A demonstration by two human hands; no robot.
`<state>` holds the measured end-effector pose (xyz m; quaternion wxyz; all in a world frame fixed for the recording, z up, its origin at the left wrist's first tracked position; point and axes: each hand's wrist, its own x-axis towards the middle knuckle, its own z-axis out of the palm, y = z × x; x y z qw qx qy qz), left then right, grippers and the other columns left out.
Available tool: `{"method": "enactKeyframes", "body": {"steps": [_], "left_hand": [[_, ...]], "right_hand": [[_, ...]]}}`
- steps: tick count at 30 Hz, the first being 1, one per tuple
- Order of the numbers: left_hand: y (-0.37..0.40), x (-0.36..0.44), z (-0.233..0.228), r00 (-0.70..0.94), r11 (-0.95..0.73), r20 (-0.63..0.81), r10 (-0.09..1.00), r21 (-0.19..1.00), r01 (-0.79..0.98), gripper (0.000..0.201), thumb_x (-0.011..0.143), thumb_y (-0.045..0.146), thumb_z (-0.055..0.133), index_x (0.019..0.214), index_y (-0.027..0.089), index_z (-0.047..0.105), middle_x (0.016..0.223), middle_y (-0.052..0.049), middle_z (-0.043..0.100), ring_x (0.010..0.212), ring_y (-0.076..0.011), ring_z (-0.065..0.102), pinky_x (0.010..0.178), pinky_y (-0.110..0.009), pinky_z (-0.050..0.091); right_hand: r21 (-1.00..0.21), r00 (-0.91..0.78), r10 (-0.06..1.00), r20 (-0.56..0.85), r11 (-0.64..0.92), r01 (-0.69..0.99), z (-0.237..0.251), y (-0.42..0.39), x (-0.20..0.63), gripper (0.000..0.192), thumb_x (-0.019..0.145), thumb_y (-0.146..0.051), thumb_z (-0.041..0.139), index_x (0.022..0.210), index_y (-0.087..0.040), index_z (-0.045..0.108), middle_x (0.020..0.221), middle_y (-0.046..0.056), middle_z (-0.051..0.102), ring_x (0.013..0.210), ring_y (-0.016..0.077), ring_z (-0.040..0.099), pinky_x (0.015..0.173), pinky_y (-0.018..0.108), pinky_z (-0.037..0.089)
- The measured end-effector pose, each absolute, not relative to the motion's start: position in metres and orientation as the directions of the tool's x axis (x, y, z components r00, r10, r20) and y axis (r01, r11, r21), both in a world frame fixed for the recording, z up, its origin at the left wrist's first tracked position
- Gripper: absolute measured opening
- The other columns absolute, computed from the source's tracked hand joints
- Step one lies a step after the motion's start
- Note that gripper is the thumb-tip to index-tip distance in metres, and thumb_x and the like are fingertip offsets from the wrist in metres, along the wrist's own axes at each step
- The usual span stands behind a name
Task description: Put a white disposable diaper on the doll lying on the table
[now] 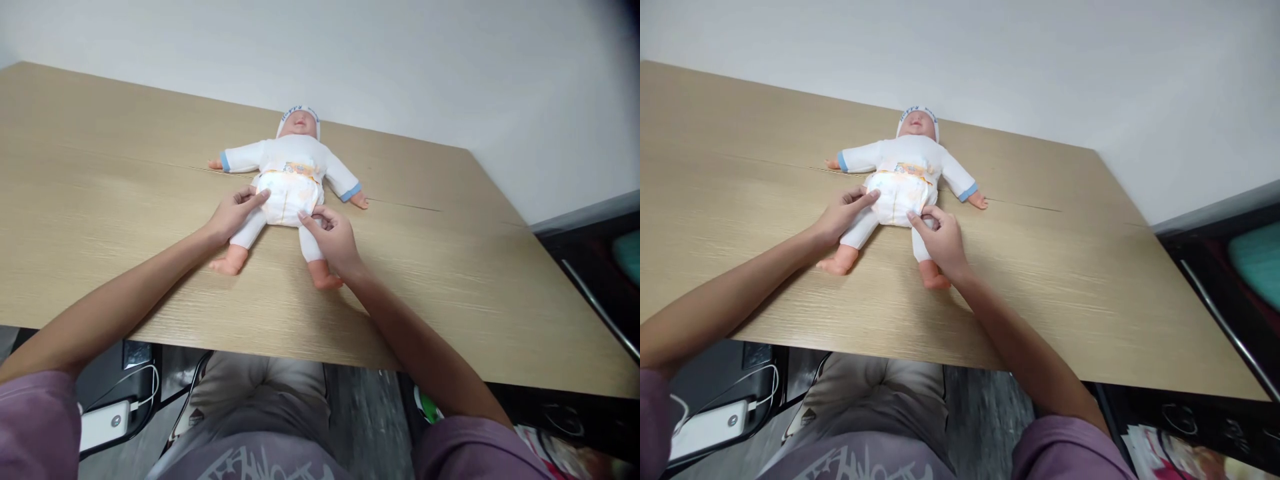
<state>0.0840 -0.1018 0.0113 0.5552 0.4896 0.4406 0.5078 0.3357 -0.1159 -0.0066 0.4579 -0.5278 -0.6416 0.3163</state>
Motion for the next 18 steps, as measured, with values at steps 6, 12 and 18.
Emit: {"method": "enactKeyframes", "body": {"steps": [6,12,18], "left_hand": [[-0.101,0.087,0.004,0.043,-0.033,0.038,0.998,0.993,-0.113,0.063,0.079,0.071,0.1,0.102,0.016,0.077,0.1,-0.007,0.08,0.087,-0.0192,0.069,0.079,-0.031,0.053],[-0.107,0.089,-0.009,-0.065,-0.152,0.148,0.987,0.987,-0.057,0.069,0.087,0.073,0.095,0.121,0.023,0.062,0.093,-0.003,0.078,0.088,-0.0209,0.073,0.08,-0.032,0.056],[-0.076,0.076,-0.024,-0.144,-0.547,0.621,0.771,0.76,0.351,0.06,0.111,0.084,0.059,0.126,0.026,0.056,0.12,-0.01,0.072,0.103,-0.0233,0.069,0.092,-0.04,0.055]], "right_hand": [[-0.836,0.026,0.943,0.332,0.281,0.471,-0.01,-0.11,0.347,0.047,0.092,-0.068,0.09,0.108,-0.024,0.087,0.123,0.009,0.067,0.104,0.0238,0.063,0.105,0.045,0.056],[-0.839,-0.032,0.949,0.313,0.292,0.46,-0.013,-0.119,0.359,0.035,0.1,-0.052,0.079,0.121,-0.024,0.084,0.117,0.007,0.075,0.093,0.0216,0.062,0.093,0.042,0.058],[-0.743,0.034,0.866,0.499,0.407,0.532,-0.017,-0.104,0.391,0.027,0.107,-0.046,0.068,0.125,-0.025,0.071,0.104,0.006,0.074,0.088,0.0234,0.065,0.09,0.043,0.06]]}}
